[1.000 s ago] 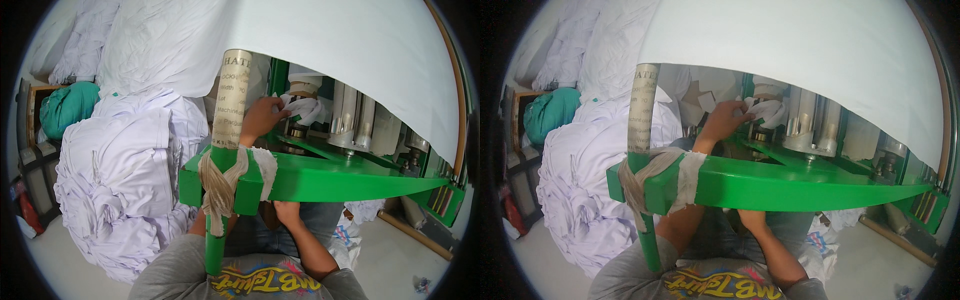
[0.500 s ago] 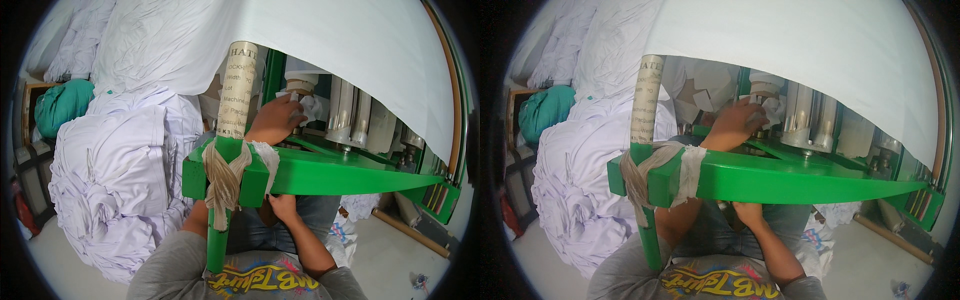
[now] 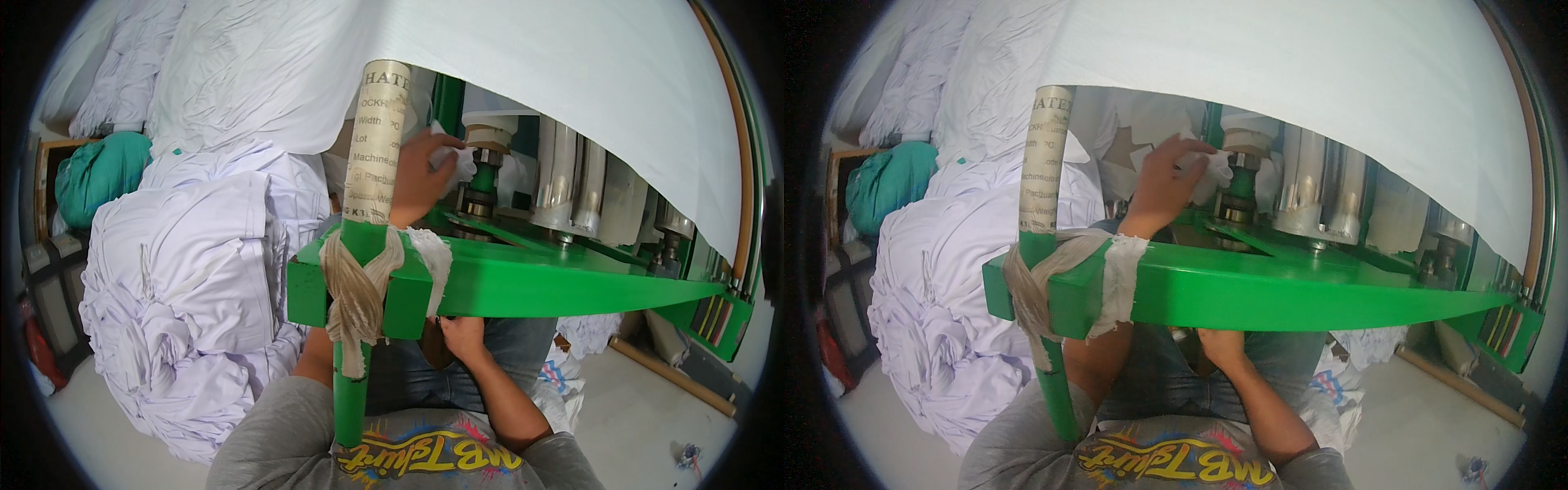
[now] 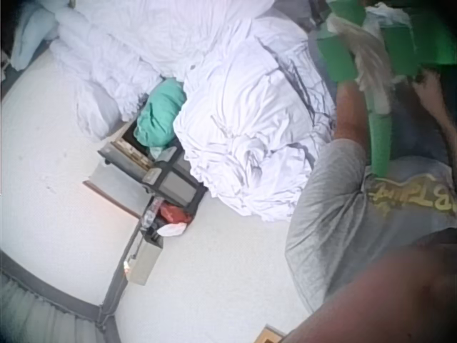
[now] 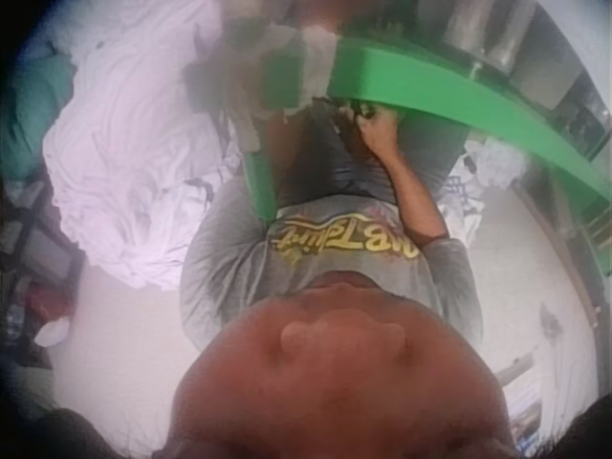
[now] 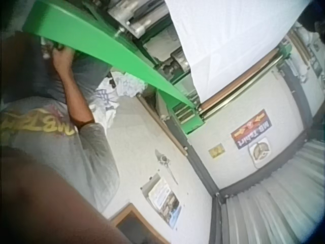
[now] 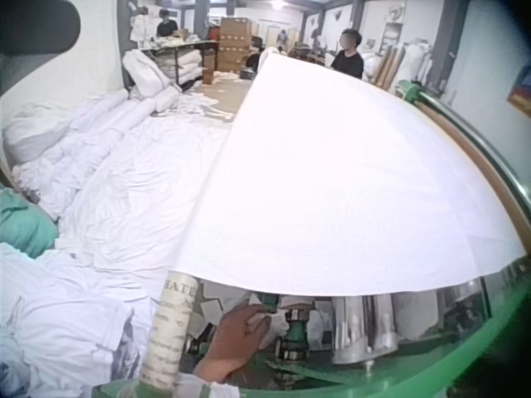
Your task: The person using shears cuts a strip of white fabric, then secures the fabric to a large green roller machine by wrapping it around a pole. The person then guides a large sheet of white fabric as it feeds through the rollers of the printing machine, smoothing the surface with their hands.
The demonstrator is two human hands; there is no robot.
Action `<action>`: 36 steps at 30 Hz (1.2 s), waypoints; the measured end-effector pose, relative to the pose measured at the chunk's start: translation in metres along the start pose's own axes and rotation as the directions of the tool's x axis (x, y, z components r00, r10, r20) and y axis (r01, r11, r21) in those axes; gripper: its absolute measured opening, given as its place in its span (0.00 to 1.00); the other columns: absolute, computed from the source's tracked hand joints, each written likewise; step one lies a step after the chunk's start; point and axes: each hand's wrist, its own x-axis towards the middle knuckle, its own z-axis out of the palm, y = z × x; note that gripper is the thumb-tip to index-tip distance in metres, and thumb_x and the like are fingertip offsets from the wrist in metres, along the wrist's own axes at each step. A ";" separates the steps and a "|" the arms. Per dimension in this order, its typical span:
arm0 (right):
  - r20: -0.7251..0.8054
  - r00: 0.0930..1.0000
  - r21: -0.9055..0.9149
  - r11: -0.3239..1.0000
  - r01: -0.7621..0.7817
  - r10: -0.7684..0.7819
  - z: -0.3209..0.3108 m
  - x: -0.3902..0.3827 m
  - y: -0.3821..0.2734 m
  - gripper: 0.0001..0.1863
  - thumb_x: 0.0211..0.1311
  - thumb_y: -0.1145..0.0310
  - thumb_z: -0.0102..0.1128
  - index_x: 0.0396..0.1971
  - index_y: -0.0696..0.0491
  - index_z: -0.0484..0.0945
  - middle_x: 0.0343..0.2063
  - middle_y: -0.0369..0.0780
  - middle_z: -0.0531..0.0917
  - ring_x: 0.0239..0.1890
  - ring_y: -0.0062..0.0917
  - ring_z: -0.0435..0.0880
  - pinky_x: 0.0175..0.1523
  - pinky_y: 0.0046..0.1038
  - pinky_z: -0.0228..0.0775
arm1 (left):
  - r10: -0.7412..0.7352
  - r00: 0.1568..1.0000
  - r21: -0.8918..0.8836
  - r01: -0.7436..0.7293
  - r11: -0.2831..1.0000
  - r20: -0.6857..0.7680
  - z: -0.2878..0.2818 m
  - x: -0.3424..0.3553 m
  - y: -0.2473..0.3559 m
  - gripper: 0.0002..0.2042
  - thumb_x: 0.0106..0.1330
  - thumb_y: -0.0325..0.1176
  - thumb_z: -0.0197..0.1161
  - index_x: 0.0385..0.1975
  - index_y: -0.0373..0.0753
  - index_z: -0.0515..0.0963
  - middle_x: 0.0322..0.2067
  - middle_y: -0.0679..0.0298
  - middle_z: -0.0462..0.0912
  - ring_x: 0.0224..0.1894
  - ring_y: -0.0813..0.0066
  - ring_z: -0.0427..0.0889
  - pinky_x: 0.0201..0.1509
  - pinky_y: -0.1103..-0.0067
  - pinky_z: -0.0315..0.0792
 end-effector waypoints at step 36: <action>0.273 0.930 0.362 0.869 -0.337 0.247 -0.018 0.020 -0.060 0.13 0.59 0.65 0.79 0.37 0.55 0.86 0.27 0.35 0.86 0.29 0.21 0.84 0.33 0.28 0.74 | -0.194 0.965 -0.237 0.149 0.960 -0.176 -0.019 0.023 -0.078 0.16 0.60 0.29 0.71 0.48 0.36 0.86 0.38 0.58 0.88 0.36 0.74 0.87 0.40 0.75 0.81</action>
